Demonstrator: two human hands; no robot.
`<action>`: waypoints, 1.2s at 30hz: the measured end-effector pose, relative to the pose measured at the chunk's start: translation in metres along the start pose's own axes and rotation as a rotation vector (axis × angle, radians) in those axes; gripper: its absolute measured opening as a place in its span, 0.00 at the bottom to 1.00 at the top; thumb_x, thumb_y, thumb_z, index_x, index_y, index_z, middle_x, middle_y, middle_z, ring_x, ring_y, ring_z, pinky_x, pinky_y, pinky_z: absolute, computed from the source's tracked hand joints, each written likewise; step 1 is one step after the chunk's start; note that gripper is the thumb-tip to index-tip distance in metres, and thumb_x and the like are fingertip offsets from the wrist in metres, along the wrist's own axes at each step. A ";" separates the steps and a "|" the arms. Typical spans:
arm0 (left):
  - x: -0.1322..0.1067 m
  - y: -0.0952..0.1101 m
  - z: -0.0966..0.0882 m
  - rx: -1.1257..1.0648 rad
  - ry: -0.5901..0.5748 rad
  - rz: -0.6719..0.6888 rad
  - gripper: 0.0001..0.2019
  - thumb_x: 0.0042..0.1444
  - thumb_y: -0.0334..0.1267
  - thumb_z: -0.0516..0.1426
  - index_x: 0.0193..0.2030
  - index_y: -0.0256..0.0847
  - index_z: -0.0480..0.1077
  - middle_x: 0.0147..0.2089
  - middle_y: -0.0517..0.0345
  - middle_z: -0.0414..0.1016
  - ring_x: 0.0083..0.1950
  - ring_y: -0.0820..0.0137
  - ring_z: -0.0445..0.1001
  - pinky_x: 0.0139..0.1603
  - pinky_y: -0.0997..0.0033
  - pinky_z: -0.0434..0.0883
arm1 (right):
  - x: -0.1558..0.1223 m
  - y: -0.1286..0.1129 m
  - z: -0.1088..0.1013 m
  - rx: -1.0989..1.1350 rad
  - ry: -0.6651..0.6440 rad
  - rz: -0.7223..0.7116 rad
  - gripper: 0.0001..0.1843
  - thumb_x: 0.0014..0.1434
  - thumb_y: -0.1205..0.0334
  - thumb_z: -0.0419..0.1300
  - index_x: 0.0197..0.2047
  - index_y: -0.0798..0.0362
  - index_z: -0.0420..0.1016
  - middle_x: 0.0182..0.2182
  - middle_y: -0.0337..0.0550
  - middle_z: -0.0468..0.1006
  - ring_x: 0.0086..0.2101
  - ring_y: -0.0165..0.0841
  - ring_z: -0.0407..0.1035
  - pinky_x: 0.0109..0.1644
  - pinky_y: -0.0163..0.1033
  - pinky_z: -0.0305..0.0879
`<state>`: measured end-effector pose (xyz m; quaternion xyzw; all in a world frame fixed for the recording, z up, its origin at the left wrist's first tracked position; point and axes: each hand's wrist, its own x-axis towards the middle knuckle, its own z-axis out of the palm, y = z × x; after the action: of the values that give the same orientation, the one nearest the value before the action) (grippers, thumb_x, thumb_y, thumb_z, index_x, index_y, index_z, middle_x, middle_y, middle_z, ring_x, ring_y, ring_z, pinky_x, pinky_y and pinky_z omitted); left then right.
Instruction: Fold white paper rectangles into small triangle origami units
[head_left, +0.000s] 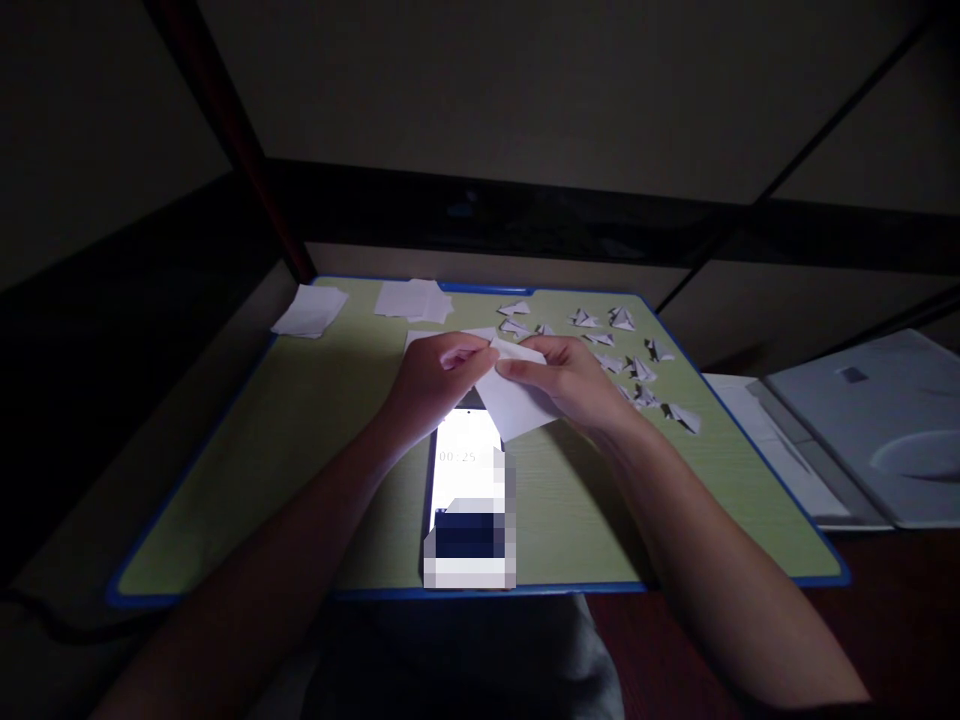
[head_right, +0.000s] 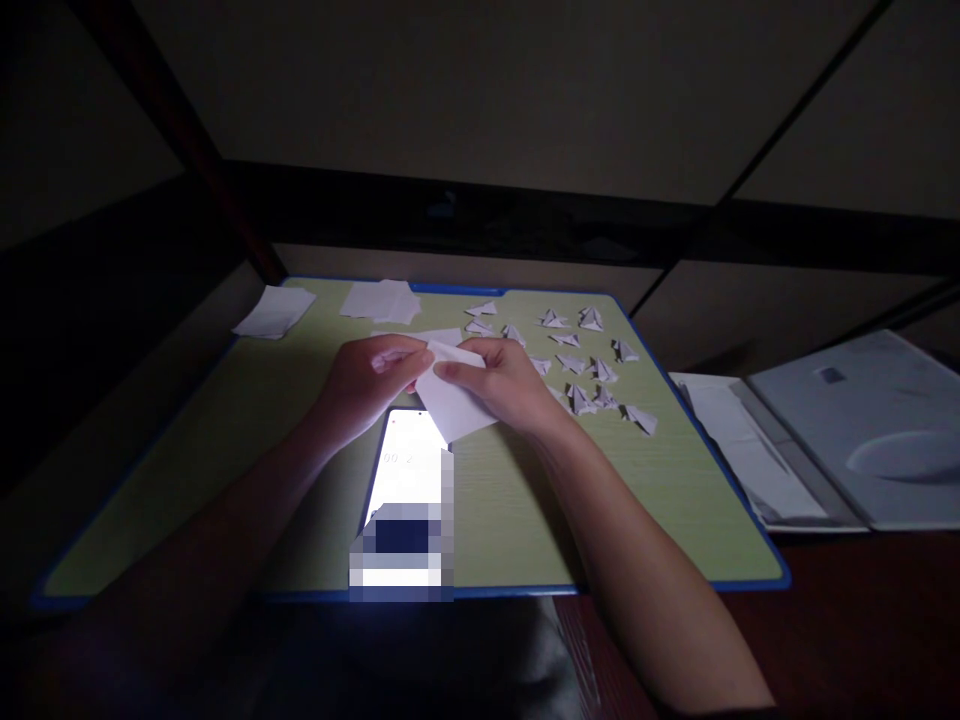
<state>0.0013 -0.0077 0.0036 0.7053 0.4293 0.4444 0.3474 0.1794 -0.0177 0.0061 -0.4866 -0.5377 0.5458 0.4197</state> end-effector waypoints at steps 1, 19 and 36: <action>0.000 -0.001 0.000 0.007 0.009 0.004 0.09 0.53 0.40 0.58 0.30 0.37 0.76 0.26 0.57 0.78 0.26 0.73 0.72 0.26 0.73 0.66 | 0.000 0.000 0.000 -0.009 -0.013 -0.006 0.14 0.44 0.56 0.72 0.30 0.55 0.76 0.23 0.40 0.78 0.21 0.28 0.68 0.21 0.33 0.57; -0.003 0.003 0.001 -0.022 -0.003 -0.047 0.07 0.51 0.39 0.59 0.26 0.39 0.72 0.25 0.57 0.76 0.27 0.71 0.73 0.27 0.72 0.67 | 0.000 -0.001 -0.002 -0.094 -0.063 -0.024 0.13 0.46 0.55 0.71 0.26 0.54 0.74 0.20 0.36 0.74 0.19 0.26 0.65 0.19 0.31 0.54; -0.002 -0.001 0.000 -0.067 -0.007 -0.017 0.07 0.50 0.39 0.59 0.24 0.40 0.69 0.21 0.62 0.71 0.23 0.73 0.68 0.24 0.73 0.64 | -0.001 0.002 -0.001 -0.084 -0.170 -0.098 0.13 0.48 0.55 0.71 0.29 0.55 0.76 0.22 0.37 0.75 0.20 0.24 0.64 0.21 0.30 0.54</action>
<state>0.0005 -0.0086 0.0018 0.6911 0.4191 0.4531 0.3761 0.1804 -0.0182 0.0046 -0.4288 -0.6169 0.5409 0.3782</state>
